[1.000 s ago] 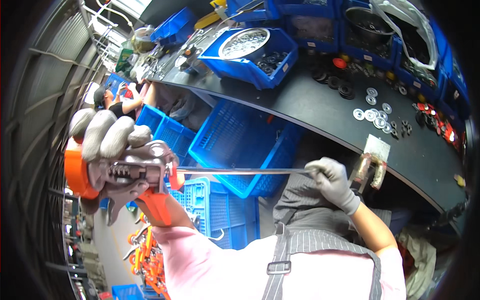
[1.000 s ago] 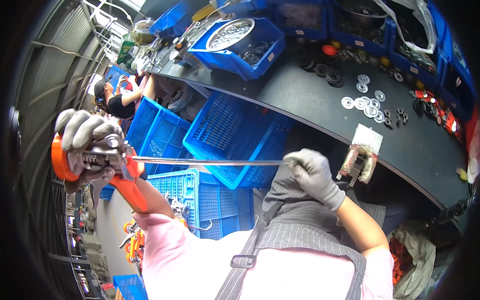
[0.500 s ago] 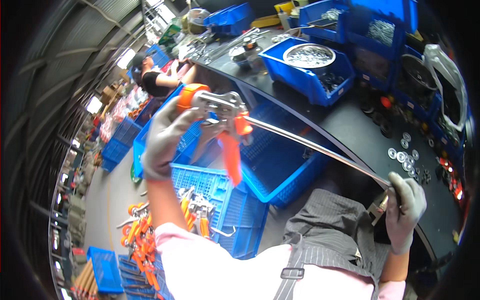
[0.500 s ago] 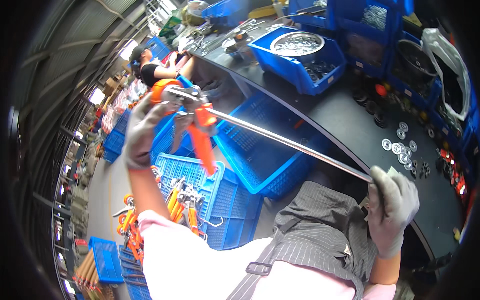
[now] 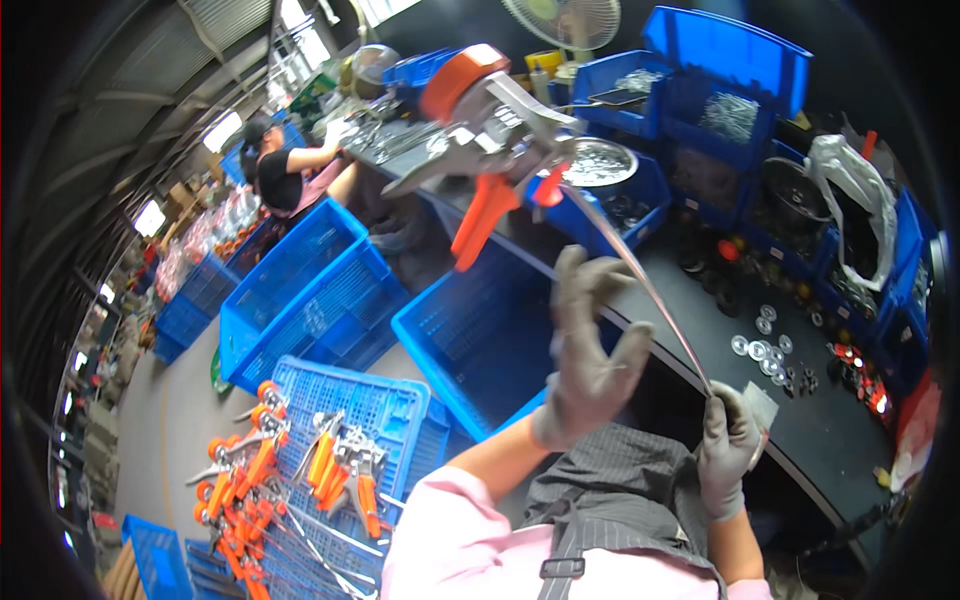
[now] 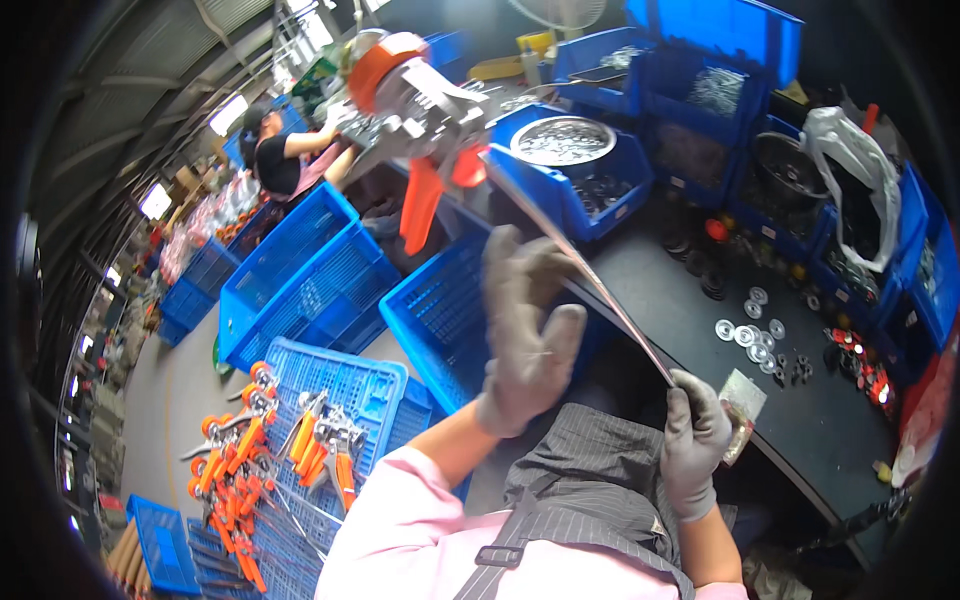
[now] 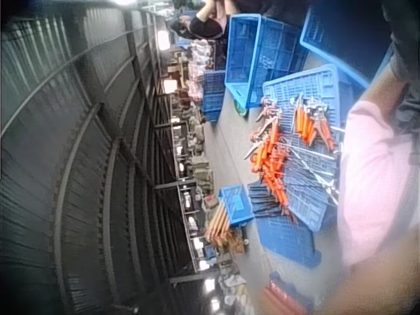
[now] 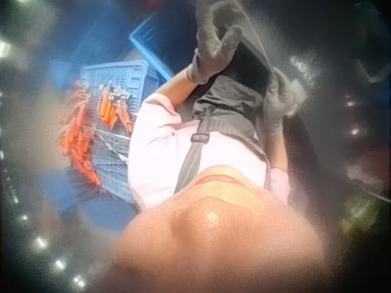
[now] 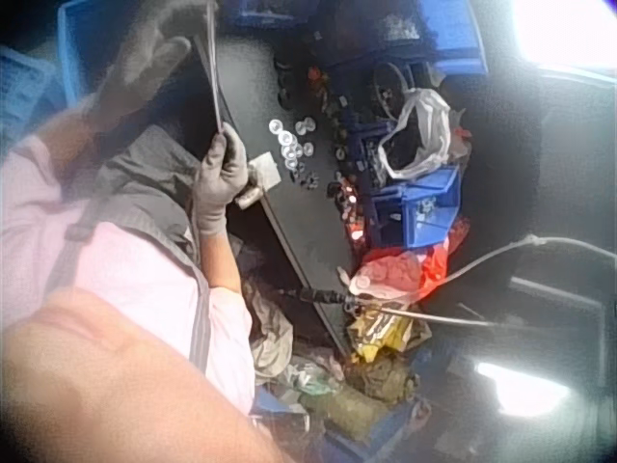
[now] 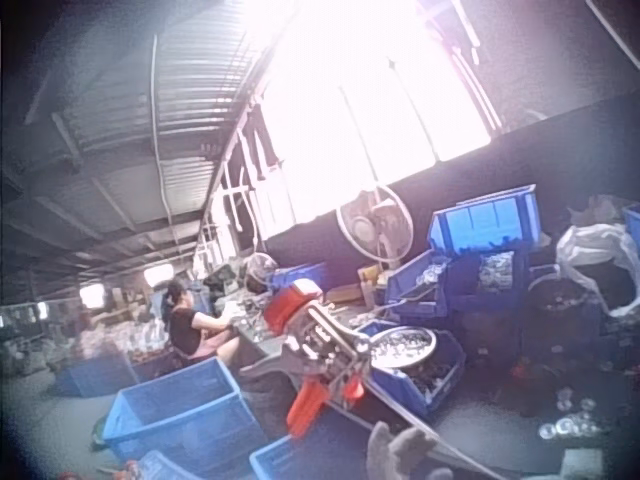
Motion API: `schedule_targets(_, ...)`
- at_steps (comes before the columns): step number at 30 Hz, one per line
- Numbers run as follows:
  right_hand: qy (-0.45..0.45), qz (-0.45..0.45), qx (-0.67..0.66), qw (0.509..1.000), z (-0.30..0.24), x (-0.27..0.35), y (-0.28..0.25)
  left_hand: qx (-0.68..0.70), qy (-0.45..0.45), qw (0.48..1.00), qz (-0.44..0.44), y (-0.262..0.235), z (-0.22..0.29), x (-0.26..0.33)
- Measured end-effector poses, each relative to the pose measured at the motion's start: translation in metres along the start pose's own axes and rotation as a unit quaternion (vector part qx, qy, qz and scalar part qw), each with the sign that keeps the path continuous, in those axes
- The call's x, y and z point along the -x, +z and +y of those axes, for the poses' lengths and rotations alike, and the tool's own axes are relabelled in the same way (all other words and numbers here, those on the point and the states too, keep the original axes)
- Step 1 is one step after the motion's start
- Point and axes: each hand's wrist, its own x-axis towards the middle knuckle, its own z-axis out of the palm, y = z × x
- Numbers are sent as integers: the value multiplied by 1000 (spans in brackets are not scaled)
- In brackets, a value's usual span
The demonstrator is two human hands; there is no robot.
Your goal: The person assembles mechanical components by securing clamp housings and metal brackets with screws and washers using an air-powered screwdriver.
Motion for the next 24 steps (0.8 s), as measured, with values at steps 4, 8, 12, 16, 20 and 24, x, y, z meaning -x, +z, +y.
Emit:
schedule_targets(4, 120, -33, -154, 980, 6, 24, 22, 153, -108, 982, 13, 30, 3, -1)
schedule_targets(8, 172, -247, -78, 950, -28, 9, 52, 195, -169, 937, 235, 0, 1, -10)
schedule_targets(12, -4, -348, -30, 937, -42, -5, 73, 31, -166, 940, 297, -96, 51, -18)
schedule_targets(16, 75, -324, -83, 939, -18, -14, 71, -233, -121, 886, 383, -212, 118, -7)
schedule_targets(20, 125, -344, -95, 926, -3, -8, 74, -332, -151, 825, 431, -367, 209, 36)
schedule_targets(24, 119, -421, -92, 894, -1, 7, 84, -670, -187, 556, 454, -536, 321, 131)
